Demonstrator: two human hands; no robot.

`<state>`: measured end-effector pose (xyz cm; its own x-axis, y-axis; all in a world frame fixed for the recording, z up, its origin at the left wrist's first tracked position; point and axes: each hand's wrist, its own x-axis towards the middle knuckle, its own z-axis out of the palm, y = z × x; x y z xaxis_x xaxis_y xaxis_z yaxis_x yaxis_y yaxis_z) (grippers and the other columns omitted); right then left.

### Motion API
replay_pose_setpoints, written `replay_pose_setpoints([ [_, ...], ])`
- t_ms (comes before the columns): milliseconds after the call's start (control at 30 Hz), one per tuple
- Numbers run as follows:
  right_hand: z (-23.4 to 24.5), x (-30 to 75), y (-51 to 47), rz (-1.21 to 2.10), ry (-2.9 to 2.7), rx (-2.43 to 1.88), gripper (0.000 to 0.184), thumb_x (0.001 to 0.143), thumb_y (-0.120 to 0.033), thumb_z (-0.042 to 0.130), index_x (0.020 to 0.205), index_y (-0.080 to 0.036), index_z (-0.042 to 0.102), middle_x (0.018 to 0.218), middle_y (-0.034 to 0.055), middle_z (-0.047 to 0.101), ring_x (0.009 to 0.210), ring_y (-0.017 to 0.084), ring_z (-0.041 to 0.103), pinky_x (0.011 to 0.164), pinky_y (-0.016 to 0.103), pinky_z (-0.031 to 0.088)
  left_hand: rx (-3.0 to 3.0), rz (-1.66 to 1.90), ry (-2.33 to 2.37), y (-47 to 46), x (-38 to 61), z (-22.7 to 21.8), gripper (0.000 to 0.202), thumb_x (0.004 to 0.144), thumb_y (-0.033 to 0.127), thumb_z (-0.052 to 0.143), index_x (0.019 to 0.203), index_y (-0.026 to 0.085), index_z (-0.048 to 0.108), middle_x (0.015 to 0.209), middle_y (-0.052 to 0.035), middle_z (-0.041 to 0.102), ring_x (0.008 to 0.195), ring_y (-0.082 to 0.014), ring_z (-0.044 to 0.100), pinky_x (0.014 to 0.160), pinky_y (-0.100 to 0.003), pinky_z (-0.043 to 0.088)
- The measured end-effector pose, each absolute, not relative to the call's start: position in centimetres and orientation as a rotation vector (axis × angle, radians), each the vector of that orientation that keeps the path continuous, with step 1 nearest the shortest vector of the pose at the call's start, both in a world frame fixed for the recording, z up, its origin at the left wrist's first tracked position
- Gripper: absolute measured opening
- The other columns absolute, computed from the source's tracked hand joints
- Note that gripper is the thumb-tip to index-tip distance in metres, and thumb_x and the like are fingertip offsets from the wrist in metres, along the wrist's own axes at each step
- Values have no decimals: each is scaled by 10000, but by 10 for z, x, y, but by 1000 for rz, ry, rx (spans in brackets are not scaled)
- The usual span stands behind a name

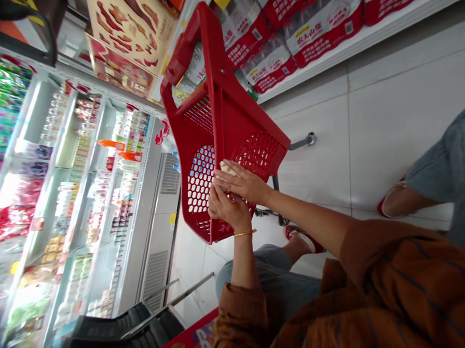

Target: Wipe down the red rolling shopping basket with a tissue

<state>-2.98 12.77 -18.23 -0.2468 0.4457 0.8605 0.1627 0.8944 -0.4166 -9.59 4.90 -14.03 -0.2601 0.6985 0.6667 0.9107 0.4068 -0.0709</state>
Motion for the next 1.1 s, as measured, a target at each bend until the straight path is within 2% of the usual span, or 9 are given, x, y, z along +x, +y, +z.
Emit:
replay_pose_setpoints([
  [133,-182,-33,138,239,-1804,-375,415,960,-137,430,1368,-213,457,1432,58,478,1460,264,53,1101,537,393,-1379,-432,-2032,48,-100,-142,455,927,298,366,1340,167,505,1326,-153,568,1223,-264,491,1021,-450,310],
  [400,-176,-21,153,181,-1905,-361,437,965,-129,421,1380,-264,437,1456,32,453,1457,275,58,1119,581,334,-1382,-434,-2051,45,-103,-139,450,916,274,380,1331,178,524,1315,-143,577,1219,-273,487,1035,-458,301],
  [767,-159,-9,174,271,-1821,-512,446,977,-142,384,1379,-331,433,1477,-36,419,1462,204,45,1177,539,267,-1400,-440,-2057,33,-108,-137,445,914,285,382,1319,178,534,1300,-141,587,1159,-262,527,1005,-442,321],
  [967,-157,-10,164,351,-1780,-494,425,962,-139,410,1355,-284,476,1460,12,447,1459,232,102,1162,579,265,-1439,-394,-2068,27,-99,-123,500,896,330,454,1363,153,474,1293,-157,573,1149,-276,520,993,-456,329],
  [1100,-155,-10,158,334,-1792,-494,411,954,-130,409,1343,-228,495,1445,53,465,1456,256,119,1154,591,275,-1434,-380,-2078,34,-91,-109,524,911,377,457,1397,182,437,1184,-152,611,1062,-269,558,982,-471,349],
])
